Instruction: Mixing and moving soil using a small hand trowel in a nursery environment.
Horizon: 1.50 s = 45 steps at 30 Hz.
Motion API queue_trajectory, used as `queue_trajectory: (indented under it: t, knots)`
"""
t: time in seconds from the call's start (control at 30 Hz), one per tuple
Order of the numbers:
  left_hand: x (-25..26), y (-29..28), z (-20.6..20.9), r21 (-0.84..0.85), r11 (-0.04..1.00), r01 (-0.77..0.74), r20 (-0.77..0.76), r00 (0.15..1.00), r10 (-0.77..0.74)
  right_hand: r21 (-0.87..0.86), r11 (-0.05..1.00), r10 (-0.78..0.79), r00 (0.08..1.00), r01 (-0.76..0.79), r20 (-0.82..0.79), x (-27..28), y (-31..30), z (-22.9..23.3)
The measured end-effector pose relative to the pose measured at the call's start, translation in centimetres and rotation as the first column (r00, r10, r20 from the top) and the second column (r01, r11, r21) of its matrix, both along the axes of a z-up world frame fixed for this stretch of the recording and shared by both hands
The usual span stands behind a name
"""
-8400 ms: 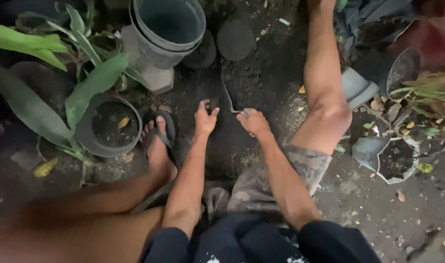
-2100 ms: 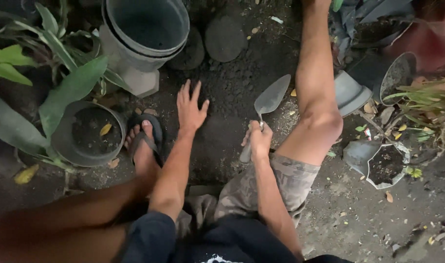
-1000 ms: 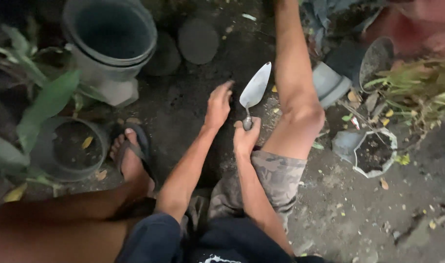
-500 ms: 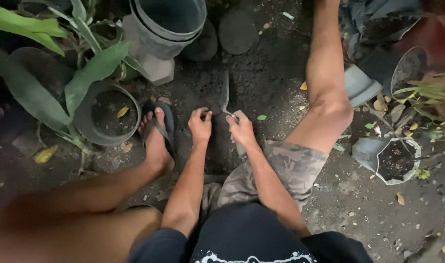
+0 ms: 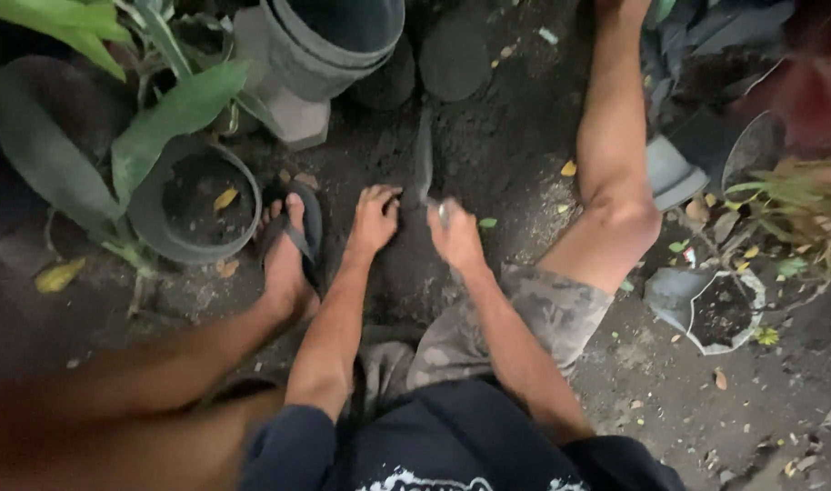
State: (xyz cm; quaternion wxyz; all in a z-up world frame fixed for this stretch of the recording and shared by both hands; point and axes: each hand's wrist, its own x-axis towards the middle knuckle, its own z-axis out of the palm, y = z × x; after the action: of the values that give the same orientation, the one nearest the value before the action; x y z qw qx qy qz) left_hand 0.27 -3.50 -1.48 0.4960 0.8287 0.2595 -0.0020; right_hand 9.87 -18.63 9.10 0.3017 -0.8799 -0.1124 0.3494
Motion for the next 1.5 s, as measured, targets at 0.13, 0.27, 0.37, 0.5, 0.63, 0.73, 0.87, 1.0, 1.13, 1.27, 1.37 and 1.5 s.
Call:
queue_trajectory:
  t: [0.13, 0.27, 0.37, 0.5, 0.63, 0.73, 0.87, 1.0, 1.13, 1.27, 1.37, 1.5]
  knots:
    - [1.1, -1.0, 1.2, 0.131, 0.986, 0.105, -0.146, 0.986, -0.085, -0.110, 0.990, -0.095, 0.989, 0.082, -0.114, -0.8, -2.0, -3.1]
    - [1.5, -0.3, -0.3, 0.153, 0.955, 0.255, -0.188, 0.956, -0.225, -0.022, 0.988, -0.152, 0.980, 0.151, -0.131, -0.1, -1.9, -1.2]
    - [1.2, 1.5, -1.0, 0.054, 0.945, 0.323, -0.111, 0.942, -0.316, 0.017, 0.993, -0.112, 0.988, 0.114, -0.102, -0.5, -1.9, -1.1]
    - [1.1, 2.1, -3.1, -0.175, 0.974, 0.140, -0.017, 0.989, -0.145, -0.126, 0.992, 0.007, 0.997, -0.017, -0.081, -2.1, -2.1, -4.5]
    - [-0.1, 0.6, -5.8, -0.154, 0.988, 0.021, -0.035, 0.999, -0.026, -0.221, 0.975, -0.005, 0.988, -0.029, -0.152, -3.7, -1.6, -3.4]
    - [0.3, -0.3, -5.5, -0.181, 0.974, -0.136, -0.061, 0.990, 0.127, -0.147, 0.989, -0.042, 0.997, 0.032, -0.061, -2.6, -0.3, -0.8]
    - [1.2, -0.7, -5.7, -0.228, 0.931, -0.286, -0.165, 0.953, 0.253, 0.101, 0.993, -0.085, 0.963, 0.061, 0.256, 0.6, 2.8, 6.5]
    - [1.0, -0.9, -5.7, -0.343, 0.872, -0.350, -0.147, 0.936, 0.318, 0.322, 0.944, -0.210, 0.892, 0.078, 0.399, 1.1, 1.8, 4.1]
    - [1.1, -0.2, -3.7, -0.331, 0.883, -0.332, -0.203, 0.939, 0.277, -0.373, 0.903, 0.170, 0.974, -0.216, -0.153, 0.0, -3.0, -5.0]
    - [1.5, -0.2, -4.0, -0.332, 0.868, -0.370, -0.217, 0.925, 0.312, -0.289, 0.951, 0.122, 0.992, -0.113, 0.014, 1.6, -1.4, -1.7]
    - [1.7, 0.1, -7.1, -0.338, 0.860, -0.382, -0.205, 0.922, 0.329, -0.038, 0.999, 0.005, 0.973, 0.004, 0.229, 2.6, 2.4, 5.0]
    - [1.4, 0.5, -1.3, -0.355, 0.852, -0.385, -0.200, 0.921, 0.333, 0.292, 0.955, -0.185, 0.865, 0.047, 0.466, 0.4, 4.1, 5.5]
